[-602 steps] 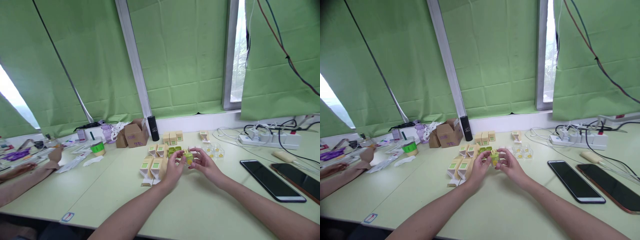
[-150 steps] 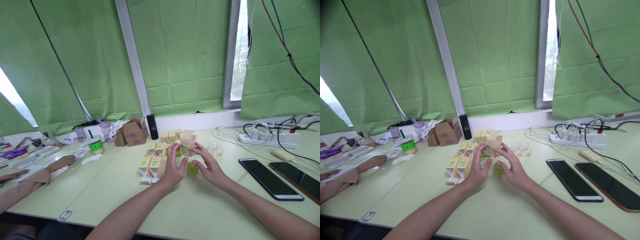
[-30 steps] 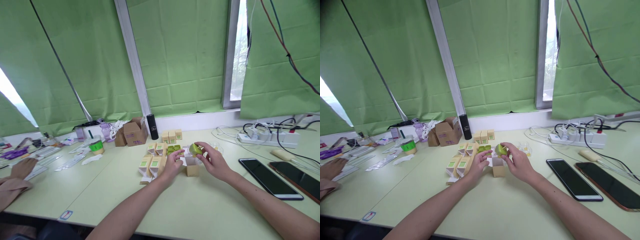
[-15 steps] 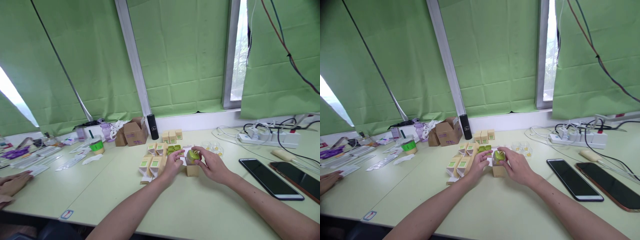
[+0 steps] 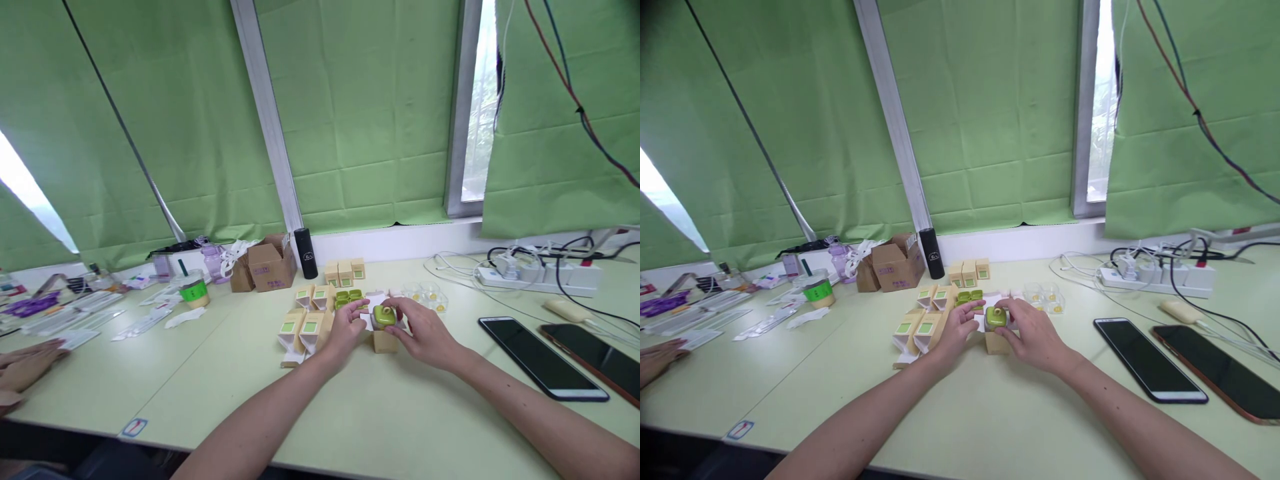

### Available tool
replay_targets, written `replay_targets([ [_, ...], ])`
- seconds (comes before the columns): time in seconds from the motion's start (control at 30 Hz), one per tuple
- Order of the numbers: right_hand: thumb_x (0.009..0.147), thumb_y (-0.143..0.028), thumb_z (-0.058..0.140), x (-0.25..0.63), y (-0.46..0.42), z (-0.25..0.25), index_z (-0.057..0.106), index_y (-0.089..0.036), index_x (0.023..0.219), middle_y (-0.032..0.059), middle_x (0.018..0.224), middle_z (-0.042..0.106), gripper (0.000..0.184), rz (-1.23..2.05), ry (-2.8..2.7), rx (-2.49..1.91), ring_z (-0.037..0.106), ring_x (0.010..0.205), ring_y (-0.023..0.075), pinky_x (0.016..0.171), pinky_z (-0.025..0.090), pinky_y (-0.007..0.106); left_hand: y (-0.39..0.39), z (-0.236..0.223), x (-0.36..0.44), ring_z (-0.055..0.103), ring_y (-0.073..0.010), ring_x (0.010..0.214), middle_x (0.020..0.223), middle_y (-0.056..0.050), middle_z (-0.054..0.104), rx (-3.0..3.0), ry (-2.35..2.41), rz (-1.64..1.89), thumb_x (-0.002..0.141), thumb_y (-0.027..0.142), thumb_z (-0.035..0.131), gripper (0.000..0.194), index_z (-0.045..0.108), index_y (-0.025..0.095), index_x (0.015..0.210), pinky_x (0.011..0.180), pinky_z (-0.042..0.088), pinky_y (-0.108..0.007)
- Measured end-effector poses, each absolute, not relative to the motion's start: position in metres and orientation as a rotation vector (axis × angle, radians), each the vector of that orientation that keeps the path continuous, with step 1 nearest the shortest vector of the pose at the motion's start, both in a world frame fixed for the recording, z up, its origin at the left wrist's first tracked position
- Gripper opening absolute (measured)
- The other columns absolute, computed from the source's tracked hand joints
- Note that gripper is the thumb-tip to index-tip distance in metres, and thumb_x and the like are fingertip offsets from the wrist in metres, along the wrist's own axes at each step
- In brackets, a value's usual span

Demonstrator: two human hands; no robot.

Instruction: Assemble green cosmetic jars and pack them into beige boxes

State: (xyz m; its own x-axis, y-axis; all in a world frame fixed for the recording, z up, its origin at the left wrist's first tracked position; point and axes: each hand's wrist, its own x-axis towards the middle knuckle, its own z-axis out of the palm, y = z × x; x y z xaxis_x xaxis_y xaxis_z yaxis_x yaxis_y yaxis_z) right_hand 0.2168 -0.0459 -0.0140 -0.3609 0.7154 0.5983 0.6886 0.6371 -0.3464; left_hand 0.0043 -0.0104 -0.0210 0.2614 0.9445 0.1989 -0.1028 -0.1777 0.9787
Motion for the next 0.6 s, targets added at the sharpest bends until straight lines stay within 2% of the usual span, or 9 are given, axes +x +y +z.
replay_targets([
  [0.2,0.098,-0.032,0.055,0.216,-0.048,-0.012,0.054,-0.024,0.120,0.0065,0.101,0.067,0.022,0.115,-2.131,-1.054,0.064,0.083,0.0226,0.068,0.048,0.034,-0.012,-0.020,0.005,0.070,-0.0244,0.097,0.109,-0.014,0.075,1.416,0.864,1.170,0.064,0.007,0.059,0.061,0.068,0.011,0.125,0.087,0.054,-0.035],
  [0.3,0.104,-0.032,0.046,0.214,-0.047,-0.012,0.056,-0.025,0.113,0.0056,0.096,0.067,0.016,0.137,-2.109,-1.053,0.063,0.082,0.0221,0.069,0.048,0.034,-0.011,-0.020,0.005,0.070,-0.0252,0.099,0.108,-0.014,0.075,1.426,0.869,1.177,0.065,0.007,0.061,0.060,0.069,0.011,0.124,0.088,0.054,-0.035],
  [0.4,0.107,-0.032,0.038,0.211,-0.044,-0.014,0.057,-0.026,0.108,0.0047,0.093,0.068,0.021,0.142,-2.053,-1.074,0.062,0.080,0.0217,0.071,0.049,0.035,-0.012,-0.021,0.005,0.069,-0.0264,0.104,0.108,-0.014,0.075,1.424,0.875,1.182,0.065,0.007,0.060,0.060,0.070,0.011,0.124,0.089,0.053,-0.035],
  [0.5,0.107,-0.032,0.040,0.209,-0.041,-0.016,0.058,-0.027,0.106,0.0056,0.105,0.069,0.019,0.198,-1.995,-1.038,0.063,0.080,0.0202,0.070,0.051,0.035,-0.012,-0.020,0.005,0.068,-0.0266,0.110,0.109,-0.013,0.075,1.418,0.884,1.196,0.064,0.006,0.059,0.061,0.070,0.011,0.124,0.091,0.053,-0.034],
  [0.6,0.105,-0.033,0.044,0.206,-0.039,-0.017,0.059,-0.026,0.100,0.0067,0.115,0.066,0.017,0.262,-1.938,-1.020,0.062,0.076,0.0179,0.065,0.052,0.033,-0.013,-0.020,0.006,0.069,-0.0251,0.106,0.109,-0.013,0.075,1.405,0.880,1.193,0.064,0.006,0.058,0.062,0.070,0.011,0.125,0.091,0.053,-0.034],
])
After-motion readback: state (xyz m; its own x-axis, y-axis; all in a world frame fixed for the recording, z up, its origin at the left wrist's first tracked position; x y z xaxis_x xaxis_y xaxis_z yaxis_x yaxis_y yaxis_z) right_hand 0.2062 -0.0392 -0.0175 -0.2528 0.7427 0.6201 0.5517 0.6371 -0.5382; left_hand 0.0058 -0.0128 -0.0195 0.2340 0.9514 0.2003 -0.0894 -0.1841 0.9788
